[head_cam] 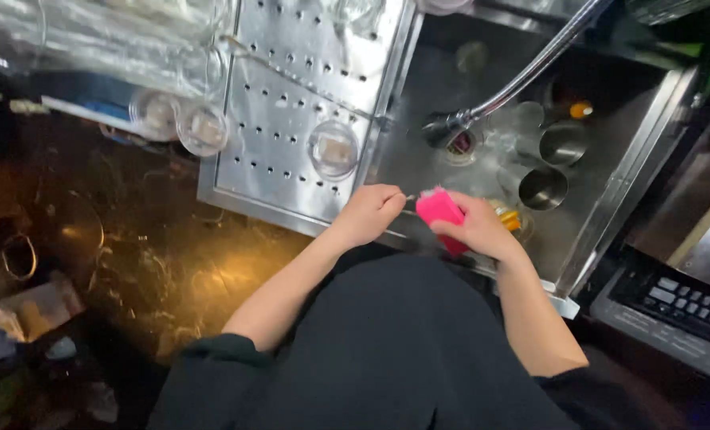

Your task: Cleaning small plastic lids in a sink and manipulating a small thin object

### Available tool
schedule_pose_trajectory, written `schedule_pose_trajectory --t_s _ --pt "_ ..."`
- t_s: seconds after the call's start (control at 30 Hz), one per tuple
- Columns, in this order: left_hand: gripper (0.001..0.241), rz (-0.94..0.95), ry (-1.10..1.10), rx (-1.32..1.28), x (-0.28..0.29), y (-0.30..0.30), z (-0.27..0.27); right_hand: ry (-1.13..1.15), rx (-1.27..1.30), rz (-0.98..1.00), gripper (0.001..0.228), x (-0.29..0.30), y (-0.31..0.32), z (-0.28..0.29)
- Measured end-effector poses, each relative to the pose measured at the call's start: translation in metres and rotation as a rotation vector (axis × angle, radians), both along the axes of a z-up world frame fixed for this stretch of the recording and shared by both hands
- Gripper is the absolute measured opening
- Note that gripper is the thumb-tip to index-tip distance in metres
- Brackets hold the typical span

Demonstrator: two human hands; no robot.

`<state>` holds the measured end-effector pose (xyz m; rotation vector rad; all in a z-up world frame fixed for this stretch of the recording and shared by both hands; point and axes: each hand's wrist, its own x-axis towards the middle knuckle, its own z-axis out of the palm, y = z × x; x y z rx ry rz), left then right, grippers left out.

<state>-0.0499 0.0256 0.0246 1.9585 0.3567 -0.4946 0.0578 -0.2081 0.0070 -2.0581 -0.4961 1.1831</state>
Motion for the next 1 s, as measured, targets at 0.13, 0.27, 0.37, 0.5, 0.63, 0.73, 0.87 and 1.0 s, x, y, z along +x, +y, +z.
schedule_pose_trajectory --t_s 0.13,0.27,0.37,0.5,0.63,0.73,0.87,1.0 --pt "0.031 0.111 0.089 -0.065 -0.002 0.006 -0.007 0.163 0.324 -0.03 0.071 0.012 -0.014 0.033" --pt "0.032 0.148 0.075 -0.075 0.003 0.01 -0.013 0.14 0.474 0.063 0.068 0.036 -0.036 0.033" --pt "0.033 0.126 0.11 -0.087 0.01 0.008 0.007 0.161 0.464 0.108 0.065 0.039 -0.027 0.054" --pt "0.037 -0.01 0.084 0.052 0.026 0.002 0.047 0.161 0.586 0.254 0.066 0.029 0.008 0.067" --pt "0.036 0.019 0.067 0.001 0.028 0.001 0.059 0.117 0.305 0.258 0.057 0.012 0.025 0.042" --pt "0.031 0.167 -0.101 0.043 0.022 0.013 0.046 0.104 0.321 0.144 0.061 0.009 0.021 0.05" --pt "0.029 0.204 -0.29 0.045 0.027 0.02 0.055 0.07 0.413 0.028 0.082 0.005 0.0 0.028" --pt "0.031 0.214 -0.192 -0.003 0.031 0.015 0.072 0.212 0.45 -0.129 0.076 0.013 -0.008 0.047"
